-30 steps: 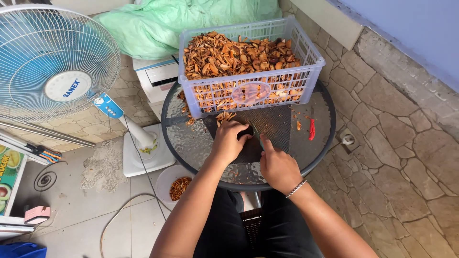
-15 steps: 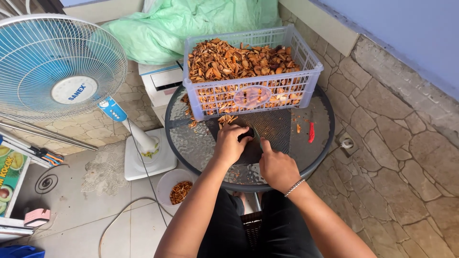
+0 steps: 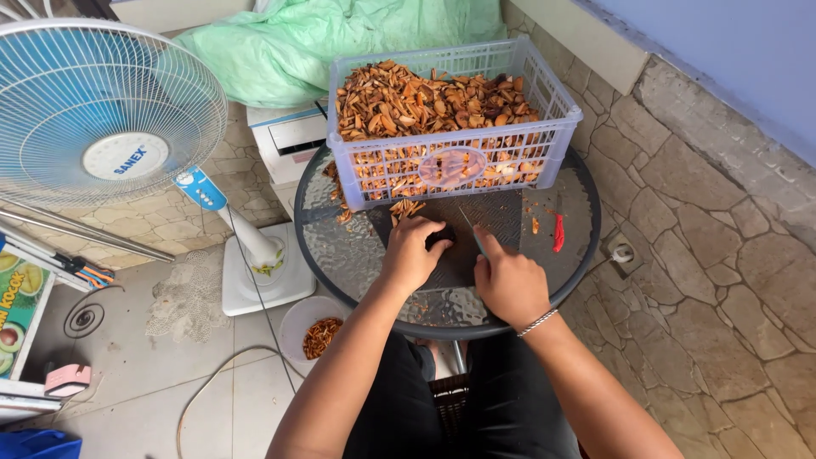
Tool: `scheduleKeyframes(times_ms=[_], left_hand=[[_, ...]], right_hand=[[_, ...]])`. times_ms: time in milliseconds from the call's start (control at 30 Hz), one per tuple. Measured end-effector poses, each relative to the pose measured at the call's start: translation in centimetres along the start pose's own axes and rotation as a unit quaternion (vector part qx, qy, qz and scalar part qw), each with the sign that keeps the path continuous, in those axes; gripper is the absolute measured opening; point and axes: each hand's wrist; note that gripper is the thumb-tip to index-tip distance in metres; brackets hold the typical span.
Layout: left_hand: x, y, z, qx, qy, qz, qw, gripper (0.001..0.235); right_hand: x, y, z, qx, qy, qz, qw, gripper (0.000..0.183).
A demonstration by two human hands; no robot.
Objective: The person is sitting and cutting small, light-colored vegetables into thin slices on a black cutting board. They use a knife to slice the vegetables and then transfer the cut pieces into a white plastic crate filled with similar cut vegetables.
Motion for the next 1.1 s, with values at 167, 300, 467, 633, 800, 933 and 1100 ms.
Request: scheduleKeyframes(times_ms=[167,300,467,633,800,933,1100], left_hand=[[-1.6,-0.6,2.1,-0.042,0.084,-0.022,0.995,0.032],[-3.9,-2.7,4.2,-0.103,0.213,-0.010,0.972,0.038],[-4.8,-2.1,7.9,-0.109,0.333,0.030,0.936,0.037],[-6.0,-2.7,9.0,-0.121,0.376,-0.002,0.919,0.037],[-5.8,-3.2,7.2,-0.110,0.321,-0.016,0.940,0.039],[-3.8,-1.8,5.5,-0.109,0.267,0.006,0.958,0.036],[-1.7,-0.1,3.9,-0.051,0.170,0.036,0.983,0.032]], right_hand=[[0.0,-1.9,2.9,-0.002,-0.037,0.044,0.998,0.046],[0.3,-2.9,5.3,-0.010,-0.040,0.031,0.999,0.038],[-0.7,-4.2,8.4,0.004,0.056,0.098,0.994,0.035],[-2.3,-4.1,9.8,0.002,0.090,0.142,0.986,0.032],[-2.0,-3.2,8.3,-0.004,0.107,0.131,0.986,0.036],[-2.0,-1.5,5.0,0.011,0.140,0.135,0.981,0.044],[-2.2,0.5,2.5,-0.024,0.129,0.090,0.987,0.051]])
Point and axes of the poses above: each hand's wrist, its own z-axis towards the middle knuckle, its own x-axis out of the palm, y = z × x, and after that the axes turned 12 degrees about -z, right-handed
